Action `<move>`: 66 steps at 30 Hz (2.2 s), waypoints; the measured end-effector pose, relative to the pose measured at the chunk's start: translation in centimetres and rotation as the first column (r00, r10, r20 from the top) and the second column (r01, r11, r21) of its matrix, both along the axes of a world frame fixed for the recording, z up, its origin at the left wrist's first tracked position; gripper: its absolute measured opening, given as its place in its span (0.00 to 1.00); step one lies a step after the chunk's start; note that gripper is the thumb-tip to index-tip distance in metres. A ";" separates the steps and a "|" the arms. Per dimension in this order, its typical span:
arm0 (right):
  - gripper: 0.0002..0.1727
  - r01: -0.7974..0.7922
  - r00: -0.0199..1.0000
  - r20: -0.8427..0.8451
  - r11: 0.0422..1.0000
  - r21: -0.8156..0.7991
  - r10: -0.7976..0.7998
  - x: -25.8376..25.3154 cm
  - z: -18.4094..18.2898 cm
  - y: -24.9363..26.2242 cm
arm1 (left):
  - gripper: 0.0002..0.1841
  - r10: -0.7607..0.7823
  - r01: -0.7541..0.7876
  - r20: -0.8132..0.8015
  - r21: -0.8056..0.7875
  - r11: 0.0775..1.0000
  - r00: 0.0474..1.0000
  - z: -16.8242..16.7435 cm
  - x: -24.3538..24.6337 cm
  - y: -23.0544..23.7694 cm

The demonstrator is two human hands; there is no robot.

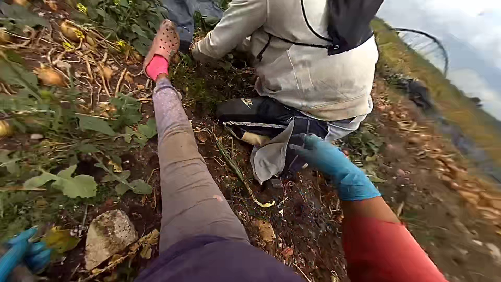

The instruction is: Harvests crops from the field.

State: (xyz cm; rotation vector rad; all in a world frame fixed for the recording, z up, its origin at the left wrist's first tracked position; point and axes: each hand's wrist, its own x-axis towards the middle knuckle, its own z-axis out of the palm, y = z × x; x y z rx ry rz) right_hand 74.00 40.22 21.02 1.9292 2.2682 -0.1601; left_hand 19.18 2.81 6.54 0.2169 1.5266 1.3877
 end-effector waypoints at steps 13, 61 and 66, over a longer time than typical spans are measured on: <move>0.17 -0.991 0.128 -0.459 0.095 -0.095 0.879 -68.6 -14.3 -18.3 | 0.20 0.594 -0.614 -0.183 -0.080 0.785 0.783 -6.6 -10.9 -5.2; 0.15 -0.990 -0.022 -0.277 -0.059 -0.127 0.961 -79.2 -19.2 -17.7 | 0.21 0.556 -0.610 0.268 0.202 0.766 0.787 -3.4 -13.9 -10.3; 0.19 -0.956 0.026 -0.213 -0.038 -0.292 0.977 -85.0 -26.9 -23.9 | 0.21 0.584 -0.633 0.266 0.168 0.755 0.767 -4.6 -13.7 -10.2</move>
